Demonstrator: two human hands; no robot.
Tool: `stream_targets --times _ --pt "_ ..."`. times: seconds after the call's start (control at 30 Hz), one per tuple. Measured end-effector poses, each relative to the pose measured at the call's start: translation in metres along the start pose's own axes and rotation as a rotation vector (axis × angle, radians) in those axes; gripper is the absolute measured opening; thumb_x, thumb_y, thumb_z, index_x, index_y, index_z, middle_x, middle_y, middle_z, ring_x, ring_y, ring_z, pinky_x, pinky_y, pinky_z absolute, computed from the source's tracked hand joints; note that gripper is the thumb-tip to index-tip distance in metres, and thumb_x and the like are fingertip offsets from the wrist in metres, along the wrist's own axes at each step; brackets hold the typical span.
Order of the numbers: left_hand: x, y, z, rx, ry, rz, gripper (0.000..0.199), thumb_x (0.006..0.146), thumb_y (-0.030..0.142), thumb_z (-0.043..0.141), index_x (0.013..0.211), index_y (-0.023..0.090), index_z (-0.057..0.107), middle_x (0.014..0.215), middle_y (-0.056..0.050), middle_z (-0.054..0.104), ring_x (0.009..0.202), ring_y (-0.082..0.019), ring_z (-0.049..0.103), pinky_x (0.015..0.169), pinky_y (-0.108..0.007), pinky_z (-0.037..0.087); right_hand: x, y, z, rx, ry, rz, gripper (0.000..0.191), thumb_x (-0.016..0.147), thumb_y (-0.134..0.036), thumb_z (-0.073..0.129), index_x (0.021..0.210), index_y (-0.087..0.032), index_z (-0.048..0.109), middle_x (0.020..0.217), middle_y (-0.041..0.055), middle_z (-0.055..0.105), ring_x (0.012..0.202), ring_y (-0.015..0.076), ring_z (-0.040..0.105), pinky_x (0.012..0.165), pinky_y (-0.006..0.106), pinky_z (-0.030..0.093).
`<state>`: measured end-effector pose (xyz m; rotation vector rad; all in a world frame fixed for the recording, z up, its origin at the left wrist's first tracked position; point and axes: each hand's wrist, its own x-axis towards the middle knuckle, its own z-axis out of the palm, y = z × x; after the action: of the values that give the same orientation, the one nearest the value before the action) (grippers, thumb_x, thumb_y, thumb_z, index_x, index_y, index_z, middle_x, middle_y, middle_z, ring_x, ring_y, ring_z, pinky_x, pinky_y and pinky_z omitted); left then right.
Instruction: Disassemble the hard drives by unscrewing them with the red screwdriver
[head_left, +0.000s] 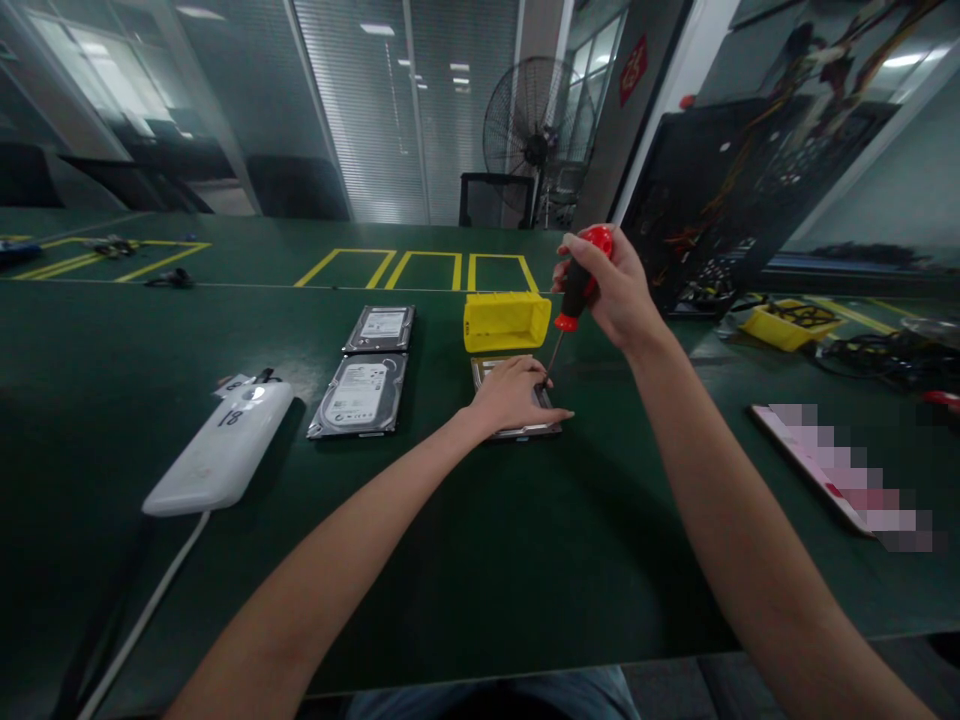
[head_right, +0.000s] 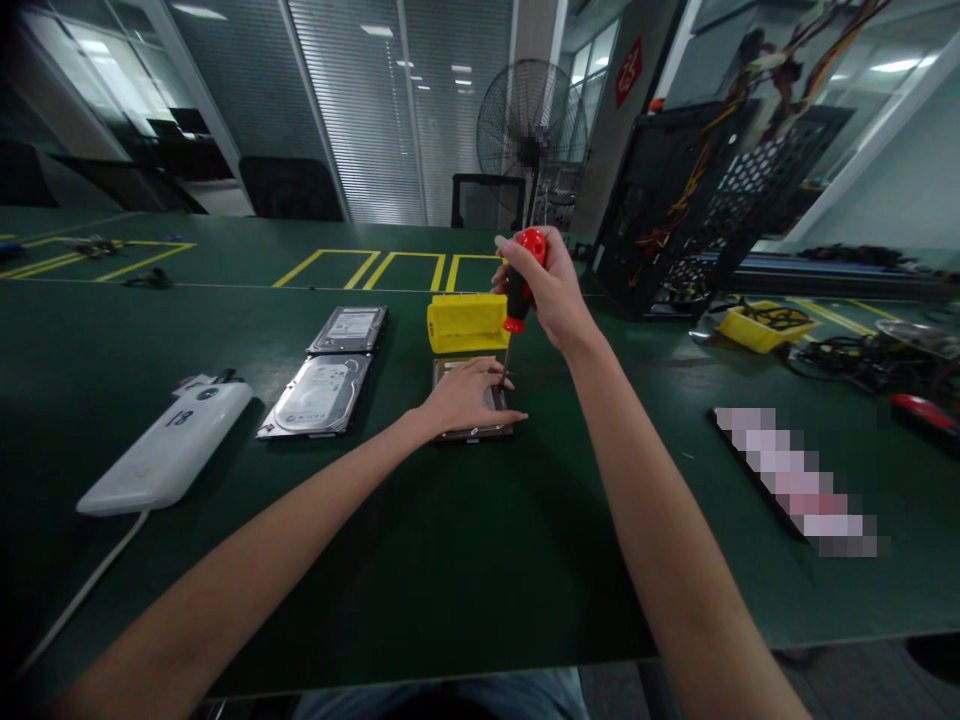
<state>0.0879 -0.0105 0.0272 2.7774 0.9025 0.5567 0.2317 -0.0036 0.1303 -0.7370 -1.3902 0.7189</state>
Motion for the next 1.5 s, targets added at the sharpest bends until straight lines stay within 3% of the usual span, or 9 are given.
stream_targets --times 0.17,0.4,0.6,0.9,1.2,1.37,1.5 --pt "0.000 0.000 0.001 0.004 -0.004 0.002 0.070 0.074 0.076 0.043 0.104 0.017 0.065 0.120 -0.009 0.056 0.114 -0.026 0.050 0.102 -0.041 0.036 0.000 -0.001 0.001 -0.003 -0.030 0.005 0.038 0.069 -0.052 0.070 0.085 -0.027 0.047 0.069 -0.0058 0.053 0.055 0.0093 0.052 0.054 0.026 0.045" --pt "-0.001 0.002 -0.003 -0.006 -0.035 -0.006 0.067 0.075 0.075 0.042 0.101 0.017 0.064 0.120 -0.009 0.056 0.116 -0.027 0.049 0.101 -0.042 0.036 -0.001 -0.014 0.005 0.048 -0.083 0.116 0.049 0.077 -0.070 0.046 0.084 -0.024 0.060 0.064 -0.0019 0.055 0.051 0.0095 0.053 0.051 0.025 0.046" --pt "-0.001 0.002 -0.003 -0.009 -0.023 0.008 0.065 0.075 0.075 0.042 0.094 0.017 0.065 0.117 -0.009 0.056 0.112 -0.027 0.050 0.100 -0.042 0.037 0.000 -0.010 0.004 0.066 -0.071 0.076 0.047 0.077 -0.068 0.048 0.073 -0.022 0.057 0.064 -0.0010 0.054 0.054 0.0099 0.055 0.050 0.025 0.046" --pt "0.001 0.001 -0.001 -0.004 -0.018 0.006 0.068 0.075 0.076 0.040 0.095 0.016 0.063 0.118 -0.010 0.056 0.112 -0.028 0.049 0.099 -0.042 0.037 -0.001 -0.007 0.004 0.083 -0.008 0.021 0.038 0.072 -0.055 0.066 0.069 -0.022 0.047 0.064 -0.0037 0.058 0.054 0.0088 0.056 0.050 0.023 0.049" --pt "0.001 -0.002 0.004 0.018 0.005 0.009 0.067 0.075 0.077 0.039 0.093 0.017 0.064 0.117 -0.009 0.056 0.112 -0.027 0.050 0.099 -0.042 0.037 0.000 -0.007 0.004 0.051 -0.025 0.061 0.043 0.068 -0.063 0.064 0.068 -0.022 0.049 0.062 -0.0028 0.058 0.049 0.0081 0.052 0.048 0.023 0.048" --pt "0.002 -0.001 0.005 0.029 -0.001 0.002 0.069 0.075 0.078 0.039 0.095 0.016 0.064 0.118 -0.010 0.056 0.113 -0.028 0.049 0.099 -0.043 0.037 0.002 -0.002 0.001 0.093 0.015 -0.028 0.035 0.071 -0.056 0.066 0.073 -0.025 0.050 0.057 -0.0062 0.051 0.046 0.0074 0.048 0.045 0.022 0.044" --pt "0.002 0.000 0.002 0.018 -0.017 0.001 0.069 0.075 0.078 0.038 0.095 0.016 0.064 0.120 -0.010 0.056 0.116 -0.029 0.048 0.101 -0.043 0.036 0.002 -0.003 0.000 0.057 0.039 -0.038 0.038 0.073 -0.061 0.061 0.070 -0.024 0.051 0.058 -0.0043 0.051 0.049 0.0083 0.051 0.044 0.022 0.043"
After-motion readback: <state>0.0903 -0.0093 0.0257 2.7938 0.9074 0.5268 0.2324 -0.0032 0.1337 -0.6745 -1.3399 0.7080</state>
